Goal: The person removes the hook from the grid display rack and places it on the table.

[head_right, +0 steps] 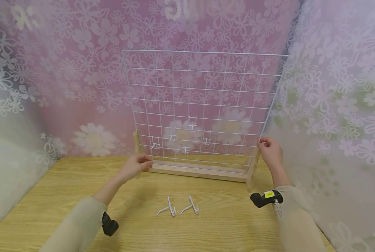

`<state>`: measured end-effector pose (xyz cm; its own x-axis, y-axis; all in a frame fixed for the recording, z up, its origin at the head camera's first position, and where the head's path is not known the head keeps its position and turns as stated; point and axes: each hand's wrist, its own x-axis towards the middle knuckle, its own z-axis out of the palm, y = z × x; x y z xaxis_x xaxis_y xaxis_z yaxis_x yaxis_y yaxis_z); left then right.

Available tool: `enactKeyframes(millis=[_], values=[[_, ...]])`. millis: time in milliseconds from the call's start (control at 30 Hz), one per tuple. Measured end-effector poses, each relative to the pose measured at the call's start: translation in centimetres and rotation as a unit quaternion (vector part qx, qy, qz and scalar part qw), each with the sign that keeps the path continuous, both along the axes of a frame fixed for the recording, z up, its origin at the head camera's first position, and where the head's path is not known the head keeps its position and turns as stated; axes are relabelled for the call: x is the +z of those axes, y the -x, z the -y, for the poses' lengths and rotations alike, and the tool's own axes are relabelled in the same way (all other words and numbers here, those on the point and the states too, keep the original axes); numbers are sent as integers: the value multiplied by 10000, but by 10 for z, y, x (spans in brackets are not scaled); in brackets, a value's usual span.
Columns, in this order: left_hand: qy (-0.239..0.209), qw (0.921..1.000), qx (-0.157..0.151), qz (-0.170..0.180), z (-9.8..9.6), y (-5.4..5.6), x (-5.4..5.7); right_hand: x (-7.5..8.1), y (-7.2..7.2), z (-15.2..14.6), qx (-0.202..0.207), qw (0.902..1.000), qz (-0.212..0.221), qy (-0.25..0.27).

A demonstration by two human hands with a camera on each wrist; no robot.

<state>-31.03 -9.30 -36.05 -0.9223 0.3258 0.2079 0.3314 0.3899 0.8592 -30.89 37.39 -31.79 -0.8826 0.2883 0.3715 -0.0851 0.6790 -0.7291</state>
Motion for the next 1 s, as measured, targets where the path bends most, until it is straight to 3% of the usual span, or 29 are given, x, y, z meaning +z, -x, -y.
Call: enactKeyframes(millis=[333,533,667,833,1000], values=[[70,9981,571,-240,3,11,21,-2,-1,0,-48,10000,67,-15],[55,9954,904,-319,6,20,28,-2,0,-2,-22,10000,83,14],[26,9948,948,-372,5,24,32,-2,0,-2,-12,10000,69,-11],[154,9963,780,-340,-2,27,41,-2,0,-2,-25,9999,127,-62],[-132,9979,601,-200,-12,32,47,0,0,-1,-12,9998,178,-85]])
